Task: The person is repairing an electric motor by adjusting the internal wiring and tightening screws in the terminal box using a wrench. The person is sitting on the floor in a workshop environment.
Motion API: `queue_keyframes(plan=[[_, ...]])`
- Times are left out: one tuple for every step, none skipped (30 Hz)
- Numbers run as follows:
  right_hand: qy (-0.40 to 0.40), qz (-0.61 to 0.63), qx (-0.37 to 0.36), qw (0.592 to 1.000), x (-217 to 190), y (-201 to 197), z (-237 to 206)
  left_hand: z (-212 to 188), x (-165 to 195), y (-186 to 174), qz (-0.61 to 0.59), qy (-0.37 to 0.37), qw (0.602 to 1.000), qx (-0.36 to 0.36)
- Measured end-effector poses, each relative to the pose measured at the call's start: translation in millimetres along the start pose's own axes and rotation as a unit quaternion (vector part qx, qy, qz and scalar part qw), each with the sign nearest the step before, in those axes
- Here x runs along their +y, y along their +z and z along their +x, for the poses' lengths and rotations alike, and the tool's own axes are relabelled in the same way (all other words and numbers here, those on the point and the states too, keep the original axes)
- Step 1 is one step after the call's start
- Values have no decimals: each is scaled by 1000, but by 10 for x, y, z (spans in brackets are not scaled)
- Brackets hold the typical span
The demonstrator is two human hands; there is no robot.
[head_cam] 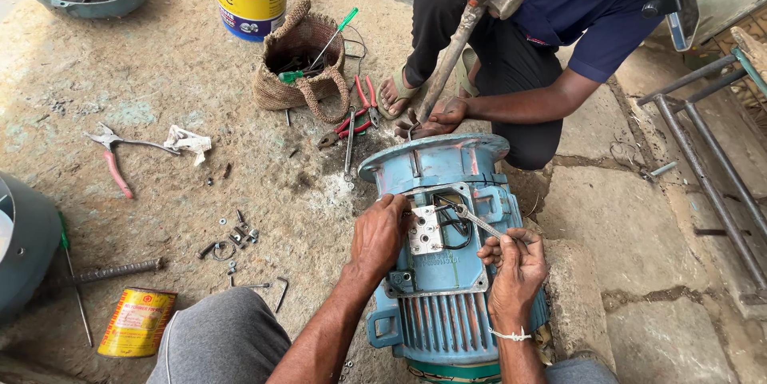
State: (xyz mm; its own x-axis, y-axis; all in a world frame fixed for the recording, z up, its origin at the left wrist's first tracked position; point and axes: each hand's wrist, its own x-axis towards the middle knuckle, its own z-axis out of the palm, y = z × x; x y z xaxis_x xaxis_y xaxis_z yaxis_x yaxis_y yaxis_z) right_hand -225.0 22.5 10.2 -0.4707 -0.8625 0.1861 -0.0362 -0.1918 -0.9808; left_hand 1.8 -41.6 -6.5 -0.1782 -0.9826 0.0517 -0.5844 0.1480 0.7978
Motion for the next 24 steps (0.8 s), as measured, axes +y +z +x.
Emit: queue_keyframes(plan=[[2,1,-1,1000,-2,-1,-5,0,-4,24,22,24,999,10],[-2,1,-3,1000,-4,-2,-9,-4,-11,47,36,44,998,22],[-5,2,-5,1000,-5,-1,-12,-14,-21,65,50,63,996,34],[-9,2,-8,1000,-7,0,-17,-30,-32,78,64,82,993,47],[-8,2,-8,1000,-9,2,-19,-44,-43,80,62,92,992,59],[-7,2,-9,1000,-12,4,-18,-53,-52,77,60,102,990,72],[-6,2,-8,1000,-14,4,-21,-59,-56,74,58,113,988,82],[-3,-2,-5,1000,-17,3,-22,-56,-58,73,30,50,998,35],[-1,-5,-2,1000,-18,4,-19,-41,-61,72,3,-12,1000,-12],[1,-8,2,1000,-19,3,-15,-21,-60,77,-24,-73,995,-60],[2,-7,2,1000,-18,0,-15,-7,-61,93,-7,-60,997,-57],[3,-7,2,1000,-17,-3,-15,10,-65,112,10,-47,997,-54],[4,-5,1,1000,-14,-4,-15,23,-73,132,26,-35,998,-49],[-1,-5,-3,1000,-12,-7,-16,28,-83,154,43,7,999,-8],[-5,-5,-6,1000,-11,-10,-20,21,-93,171,60,48,997,32],[-8,-5,-10,1000,-13,-12,-24,5,-102,182,76,89,991,72],[-3,-8,-7,1000,-15,-12,-26,-17,-111,180,74,100,988,87],[1,-11,-5,1000,-21,-8,-25,-40,-115,166,72,112,986,103],[4,-13,-3,1000,-26,-1,-22,-59,-111,143,72,124,983,118],[2,-12,-4,1000,-34,7,-18,-67,-94,118,44,60,995,62],[1,-11,-3,1000,-44,15,-15,-67,-74,89,16,-3,1000,4],[-1,-11,-2,1000,-54,23,-14,-61,-49,64,-11,-67,996,-56],[-3,-9,-2,1000,-62,29,-18,-60,-25,46,3,-39,999,-26],[-5,-10,-2,1000,-69,35,-20,-51,-8,34,15,-12,1000,2]])
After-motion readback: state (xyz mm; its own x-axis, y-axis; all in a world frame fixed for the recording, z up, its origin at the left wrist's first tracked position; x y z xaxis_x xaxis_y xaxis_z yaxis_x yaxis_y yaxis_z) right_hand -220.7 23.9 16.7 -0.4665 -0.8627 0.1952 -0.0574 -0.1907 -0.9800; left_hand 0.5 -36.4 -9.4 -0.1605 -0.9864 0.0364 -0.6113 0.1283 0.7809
